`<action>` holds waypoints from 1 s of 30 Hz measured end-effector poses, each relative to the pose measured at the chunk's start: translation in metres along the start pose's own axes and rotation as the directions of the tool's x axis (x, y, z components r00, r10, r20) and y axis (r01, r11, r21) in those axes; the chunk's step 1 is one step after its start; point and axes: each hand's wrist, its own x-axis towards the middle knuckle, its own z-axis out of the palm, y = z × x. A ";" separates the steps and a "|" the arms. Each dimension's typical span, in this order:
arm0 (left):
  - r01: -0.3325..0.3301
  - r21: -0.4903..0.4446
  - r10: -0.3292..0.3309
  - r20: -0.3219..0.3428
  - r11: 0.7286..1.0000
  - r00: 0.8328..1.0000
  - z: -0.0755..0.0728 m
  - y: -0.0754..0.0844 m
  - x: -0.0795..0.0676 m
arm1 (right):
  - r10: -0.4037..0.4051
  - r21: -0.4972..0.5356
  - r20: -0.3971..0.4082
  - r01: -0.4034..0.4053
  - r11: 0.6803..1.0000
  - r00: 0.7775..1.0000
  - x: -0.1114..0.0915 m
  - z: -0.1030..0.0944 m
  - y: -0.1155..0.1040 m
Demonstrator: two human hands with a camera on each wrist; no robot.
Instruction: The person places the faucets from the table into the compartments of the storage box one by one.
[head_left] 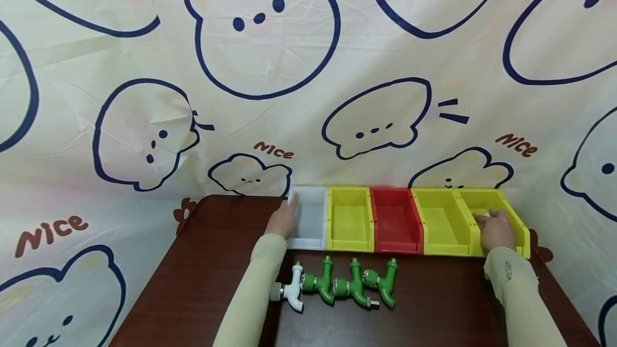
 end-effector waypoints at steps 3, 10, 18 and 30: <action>0.002 -0.004 -0.002 -0.001 1.000 1.000 0.000 0.000 0.001 | 0.005 0.000 -0.010 -0.005 1.000 1.000 0.002 0.000 -0.001; 0.004 -0.004 -0.004 -0.002 1.000 1.000 0.000 0.000 0.000 | 0.025 0.031 -0.071 -0.023 0.999 0.997 -0.001 0.000 -0.004; -0.008 0.007 0.008 -0.004 1.000 1.000 0.000 0.000 -0.001 | 0.065 0.146 -0.177 -0.039 0.988 0.982 -0.010 -0.016 -0.017; -0.011 0.006 0.011 0.009 1.000 1.000 -0.001 -0.001 0.001 | -0.225 0.031 -0.297 0.245 0.969 0.928 -0.051 -0.032 -0.107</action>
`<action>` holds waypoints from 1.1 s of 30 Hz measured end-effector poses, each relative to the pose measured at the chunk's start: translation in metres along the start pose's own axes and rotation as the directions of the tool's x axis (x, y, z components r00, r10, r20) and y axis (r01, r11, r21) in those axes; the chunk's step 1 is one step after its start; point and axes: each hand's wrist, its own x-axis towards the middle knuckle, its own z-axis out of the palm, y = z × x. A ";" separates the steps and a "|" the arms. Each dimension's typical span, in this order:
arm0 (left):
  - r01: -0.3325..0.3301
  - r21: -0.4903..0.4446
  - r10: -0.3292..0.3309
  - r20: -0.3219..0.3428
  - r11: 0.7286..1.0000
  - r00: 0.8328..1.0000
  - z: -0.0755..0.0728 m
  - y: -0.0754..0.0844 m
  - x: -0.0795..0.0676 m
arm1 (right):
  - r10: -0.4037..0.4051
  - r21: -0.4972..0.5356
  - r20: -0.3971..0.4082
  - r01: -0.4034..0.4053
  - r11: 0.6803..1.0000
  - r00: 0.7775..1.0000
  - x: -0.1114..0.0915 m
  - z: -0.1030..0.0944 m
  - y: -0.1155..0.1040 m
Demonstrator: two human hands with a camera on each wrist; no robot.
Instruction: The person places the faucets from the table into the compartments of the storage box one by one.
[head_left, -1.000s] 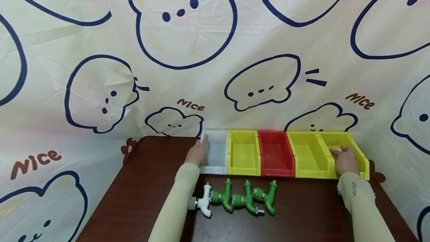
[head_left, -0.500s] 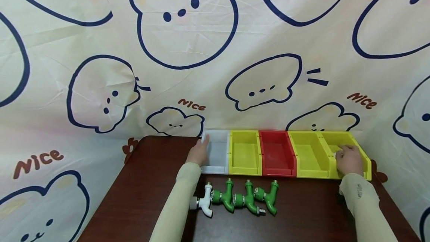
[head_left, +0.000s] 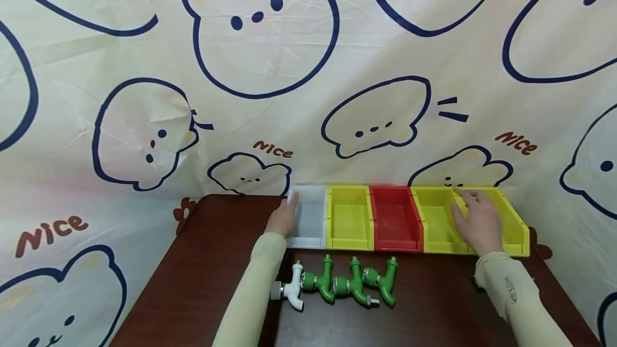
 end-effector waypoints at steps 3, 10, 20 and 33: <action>-0.006 0.001 0.006 0.006 1.000 1.000 -0.001 0.001 -0.002 | -0.092 0.002 0.038 0.092 0.996 0.995 -0.011 0.005 -0.023; -0.010 0.000 0.010 0.010 1.000 1.000 -0.002 0.003 -0.005 | -0.216 0.001 0.245 0.223 0.975 0.945 -0.041 0.020 -0.069; 0.000 -0.012 0.000 0.000 1.000 1.000 0.001 0.000 -0.002 | -0.391 0.075 0.496 0.411 0.909 0.775 -0.086 0.054 -0.098; -0.016 -0.003 0.016 0.002 1.000 1.000 0.002 -0.004 0.001 | -0.406 -0.011 0.531 0.485 0.875 0.744 -0.102 0.081 -0.098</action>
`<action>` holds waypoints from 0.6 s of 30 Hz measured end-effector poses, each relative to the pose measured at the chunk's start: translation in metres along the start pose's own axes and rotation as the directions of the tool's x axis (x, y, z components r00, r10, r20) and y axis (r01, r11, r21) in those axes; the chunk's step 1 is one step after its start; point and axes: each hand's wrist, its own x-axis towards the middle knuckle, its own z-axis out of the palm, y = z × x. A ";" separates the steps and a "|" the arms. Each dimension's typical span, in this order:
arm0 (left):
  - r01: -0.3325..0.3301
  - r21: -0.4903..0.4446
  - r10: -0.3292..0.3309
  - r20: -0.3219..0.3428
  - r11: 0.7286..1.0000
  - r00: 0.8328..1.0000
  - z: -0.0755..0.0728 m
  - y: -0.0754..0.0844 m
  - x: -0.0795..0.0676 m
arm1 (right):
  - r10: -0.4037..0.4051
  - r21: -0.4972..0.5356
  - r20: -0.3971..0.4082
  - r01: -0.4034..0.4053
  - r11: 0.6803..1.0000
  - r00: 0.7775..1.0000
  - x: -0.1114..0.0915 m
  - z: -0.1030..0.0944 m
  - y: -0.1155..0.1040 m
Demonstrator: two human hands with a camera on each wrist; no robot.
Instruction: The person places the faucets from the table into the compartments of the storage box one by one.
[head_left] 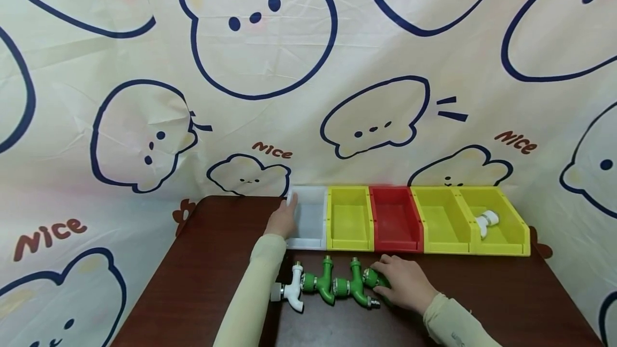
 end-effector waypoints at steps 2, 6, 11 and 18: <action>-0.001 0.001 0.001 -0.004 1.000 1.000 -0.001 0.001 0.000 | -0.003 -0.024 -0.020 0.003 1.000 1.000 0.000 0.001 -0.001; 0.001 0.004 -0.001 -0.009 1.000 1.000 -0.002 0.002 -0.002 | -0.001 -0.067 -0.056 -0.003 0.998 0.998 -0.001 0.002 -0.005; 0.004 0.002 -0.004 -0.013 1.000 1.000 -0.003 0.002 -0.003 | 0.003 -0.078 -0.070 -0.008 0.997 0.998 0.000 0.003 -0.009; 0.014 -0.003 -0.014 -0.005 1.000 1.000 -0.003 0.004 -0.004 | -0.030 -0.120 -0.088 0.020 0.993 0.996 0.000 0.004 -0.008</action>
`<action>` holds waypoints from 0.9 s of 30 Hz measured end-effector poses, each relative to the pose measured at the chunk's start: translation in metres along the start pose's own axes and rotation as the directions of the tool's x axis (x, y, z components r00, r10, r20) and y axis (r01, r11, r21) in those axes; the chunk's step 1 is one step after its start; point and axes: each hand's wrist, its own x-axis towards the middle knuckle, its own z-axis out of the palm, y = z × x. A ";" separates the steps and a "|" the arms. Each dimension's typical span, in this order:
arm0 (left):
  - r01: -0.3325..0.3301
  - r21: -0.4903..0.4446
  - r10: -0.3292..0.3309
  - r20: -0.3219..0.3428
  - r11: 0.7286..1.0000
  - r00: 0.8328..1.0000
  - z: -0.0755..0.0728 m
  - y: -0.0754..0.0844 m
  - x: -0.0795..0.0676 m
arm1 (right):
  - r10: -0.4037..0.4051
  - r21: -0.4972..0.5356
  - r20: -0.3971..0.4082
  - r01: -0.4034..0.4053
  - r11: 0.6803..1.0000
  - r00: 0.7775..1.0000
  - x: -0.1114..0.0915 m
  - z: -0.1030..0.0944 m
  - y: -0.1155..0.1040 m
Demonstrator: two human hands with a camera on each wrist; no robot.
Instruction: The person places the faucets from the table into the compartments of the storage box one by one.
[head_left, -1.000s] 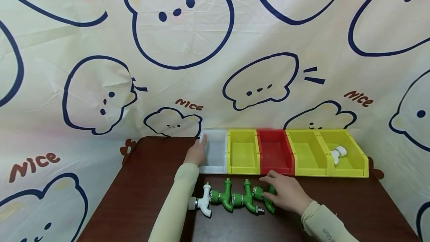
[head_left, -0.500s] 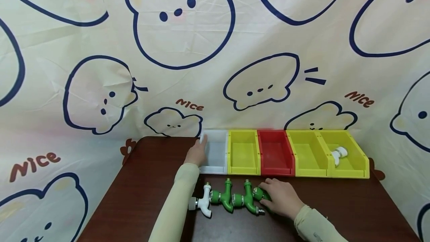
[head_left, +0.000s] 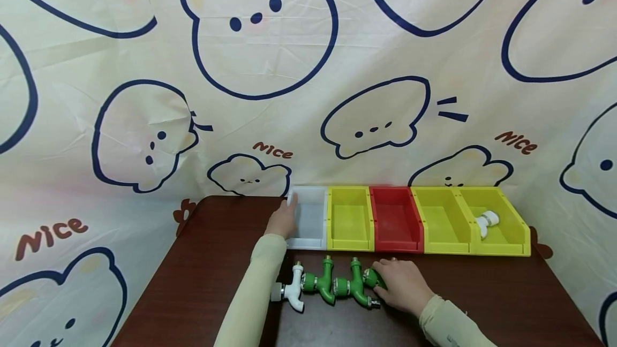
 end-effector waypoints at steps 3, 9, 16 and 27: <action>-0.002 -0.003 0.002 -0.001 1.000 1.000 0.000 0.001 -0.001 | -0.010 0.008 -0.005 0.010 1.000 1.000 0.000 -0.003 0.001; 0.004 -0.011 -0.004 -0.004 1.000 1.000 0.000 0.002 -0.001 | 0.017 0.115 -0.053 -0.011 0.993 0.998 0.002 -0.020 0.003; 0.010 -0.013 -0.010 -0.001 1.000 1.000 0.001 -0.001 0.001 | 0.083 0.227 -0.053 -0.069 0.971 0.995 0.004 -0.046 0.006; 0.002 0.002 -0.002 0.001 1.000 1.000 0.000 0.000 0.001 | 0.170 0.296 -0.053 -0.148 0.944 0.984 0.005 -0.066 0.012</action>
